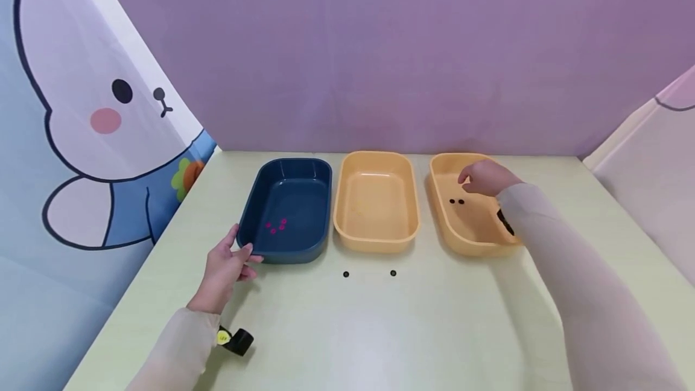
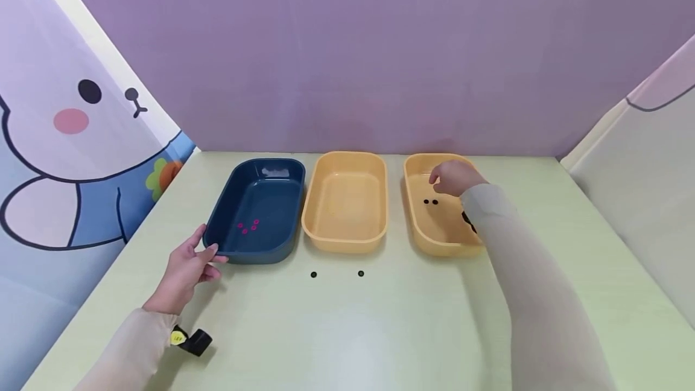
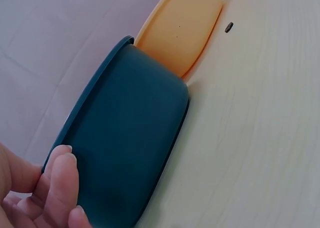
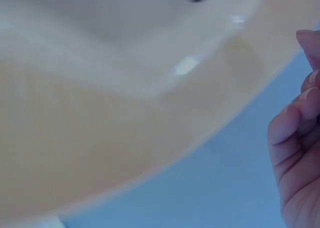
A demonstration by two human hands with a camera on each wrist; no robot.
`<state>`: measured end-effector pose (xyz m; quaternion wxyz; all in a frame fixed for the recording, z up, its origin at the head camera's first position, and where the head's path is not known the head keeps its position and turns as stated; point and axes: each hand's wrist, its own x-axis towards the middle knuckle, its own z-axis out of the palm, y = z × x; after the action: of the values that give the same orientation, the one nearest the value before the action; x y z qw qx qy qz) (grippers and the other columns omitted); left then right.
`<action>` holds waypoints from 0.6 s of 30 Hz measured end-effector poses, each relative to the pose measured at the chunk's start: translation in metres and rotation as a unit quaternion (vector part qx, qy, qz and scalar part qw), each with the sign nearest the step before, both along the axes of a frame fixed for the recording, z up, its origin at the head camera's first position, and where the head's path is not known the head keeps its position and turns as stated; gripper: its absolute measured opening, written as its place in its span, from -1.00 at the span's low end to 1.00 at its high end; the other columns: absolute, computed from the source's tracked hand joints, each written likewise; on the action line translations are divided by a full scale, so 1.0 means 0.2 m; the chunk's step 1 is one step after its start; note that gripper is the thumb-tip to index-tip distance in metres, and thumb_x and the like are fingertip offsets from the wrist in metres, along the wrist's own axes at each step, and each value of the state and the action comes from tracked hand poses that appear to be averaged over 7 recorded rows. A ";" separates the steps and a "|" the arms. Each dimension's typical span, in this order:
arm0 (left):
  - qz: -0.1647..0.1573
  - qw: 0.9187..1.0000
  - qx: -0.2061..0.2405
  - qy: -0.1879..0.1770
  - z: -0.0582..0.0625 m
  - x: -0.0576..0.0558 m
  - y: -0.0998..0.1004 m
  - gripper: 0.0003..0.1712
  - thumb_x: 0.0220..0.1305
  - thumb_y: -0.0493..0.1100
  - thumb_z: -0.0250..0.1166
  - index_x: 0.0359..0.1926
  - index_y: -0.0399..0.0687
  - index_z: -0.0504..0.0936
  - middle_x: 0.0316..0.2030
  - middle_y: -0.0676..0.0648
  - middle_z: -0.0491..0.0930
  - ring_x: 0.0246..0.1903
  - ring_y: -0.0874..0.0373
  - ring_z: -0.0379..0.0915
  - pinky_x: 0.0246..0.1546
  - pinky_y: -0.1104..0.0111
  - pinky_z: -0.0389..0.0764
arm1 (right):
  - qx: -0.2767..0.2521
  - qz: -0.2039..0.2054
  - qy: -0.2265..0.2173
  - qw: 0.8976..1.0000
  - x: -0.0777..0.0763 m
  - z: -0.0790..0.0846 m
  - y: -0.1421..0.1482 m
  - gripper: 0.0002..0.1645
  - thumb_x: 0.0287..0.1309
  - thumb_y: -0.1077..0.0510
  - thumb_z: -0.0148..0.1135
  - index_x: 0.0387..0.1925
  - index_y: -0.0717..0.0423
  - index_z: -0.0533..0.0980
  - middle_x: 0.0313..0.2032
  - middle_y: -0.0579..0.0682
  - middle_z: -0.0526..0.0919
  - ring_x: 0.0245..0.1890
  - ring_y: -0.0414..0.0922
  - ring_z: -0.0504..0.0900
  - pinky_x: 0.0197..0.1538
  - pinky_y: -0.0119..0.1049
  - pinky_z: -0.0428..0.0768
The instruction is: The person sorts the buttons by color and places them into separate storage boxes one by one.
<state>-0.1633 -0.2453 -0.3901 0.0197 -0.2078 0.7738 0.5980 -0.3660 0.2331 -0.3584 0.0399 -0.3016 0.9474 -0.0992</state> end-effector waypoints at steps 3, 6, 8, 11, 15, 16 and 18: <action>-0.005 1.000 0.004 -0.007 0.00 -0.01 0.00 -0.22 0.48 -0.22 -0.05 0.52 0.01 -0.28 -0.49 0.08 0.67 -0.73 0.23 0.45 -0.55 0.43 0.47 | -0.017 0.026 0.008 0.999 0.06 0.07 -0.04 -0.82 0.08 0.31 0.20 -0.28 0.30 0.64 -0.36 0.04 0.68 -0.38 -0.08 0.56 -0.17 -0.05 0.53; -0.015 1.000 0.013 -0.009 0.00 -0.02 0.00 -0.21 0.49 -0.21 -0.06 0.52 0.02 -0.32 -0.49 0.09 0.66 -0.73 0.23 0.45 -0.53 0.42 0.47 | -0.028 0.055 0.025 0.998 0.14 0.12 -0.09 -0.85 0.05 0.31 0.23 -0.32 0.26 0.66 -0.46 -0.06 0.66 -0.47 -0.17 0.51 -0.24 -0.12 0.53; -0.023 1.000 0.018 -0.008 0.00 -0.02 0.00 -0.21 0.50 -0.21 -0.07 0.51 0.03 -0.34 -0.49 0.10 0.66 -0.72 0.24 0.47 -0.52 0.42 0.46 | -0.034 0.070 0.036 0.996 0.20 0.14 -0.13 -0.86 0.05 0.30 0.25 -0.33 0.22 0.67 -0.52 -0.14 0.62 -0.52 -0.23 0.46 -0.30 -0.19 0.51; -0.030 0.999 0.022 -0.007 0.00 -0.02 0.00 -0.21 0.50 -0.20 -0.08 0.51 0.06 -0.37 -0.49 0.12 0.66 -0.72 0.25 0.48 -0.52 0.41 0.43 | -0.063 0.084 0.021 0.994 0.27 0.14 -0.19 -0.87 0.06 0.32 0.26 -0.33 0.21 0.67 -0.56 -0.18 0.57 -0.54 -0.26 0.42 -0.33 -0.27 0.48; -0.034 0.999 0.033 -0.003 0.00 -0.03 0.00 -0.21 0.51 -0.18 -0.09 0.51 0.10 -0.39 -0.51 0.14 0.66 -0.71 0.25 0.50 -0.52 0.41 0.42 | -0.113 0.098 -0.022 0.988 0.36 0.13 -0.28 -0.85 0.09 0.34 0.25 -0.28 0.25 0.67 -0.60 -0.20 0.48 -0.57 -0.28 0.37 -0.35 -0.32 0.47; -0.035 0.999 0.037 -0.002 0.00 -0.03 -0.01 -0.21 0.51 -0.18 -0.10 0.51 0.11 -0.39 -0.51 0.14 0.66 -0.71 0.25 0.50 -0.51 0.41 0.43 | -0.123 0.101 -0.032 0.987 0.39 0.12 -0.30 -0.85 0.09 0.34 0.25 -0.27 0.26 0.66 -0.62 -0.21 0.46 -0.59 -0.29 0.36 -0.36 -0.34 0.46; -0.036 0.998 0.045 -0.002 0.00 -0.03 -0.01 -0.21 0.51 -0.18 -0.10 0.51 0.13 -0.40 -0.50 0.15 0.66 -0.70 0.26 0.51 -0.50 0.41 0.44 | -0.136 0.115 -0.044 0.983 0.43 0.11 -0.34 -0.83 0.09 0.34 0.25 -0.25 0.28 0.66 -0.66 -0.21 0.38 -0.62 -0.31 0.31 -0.38 -0.37 0.43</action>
<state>-0.1699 -0.2471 -0.3904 0.0517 -0.1802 0.7529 0.6309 -0.2803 0.1656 -0.3369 0.0514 -0.4066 0.8814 -0.2349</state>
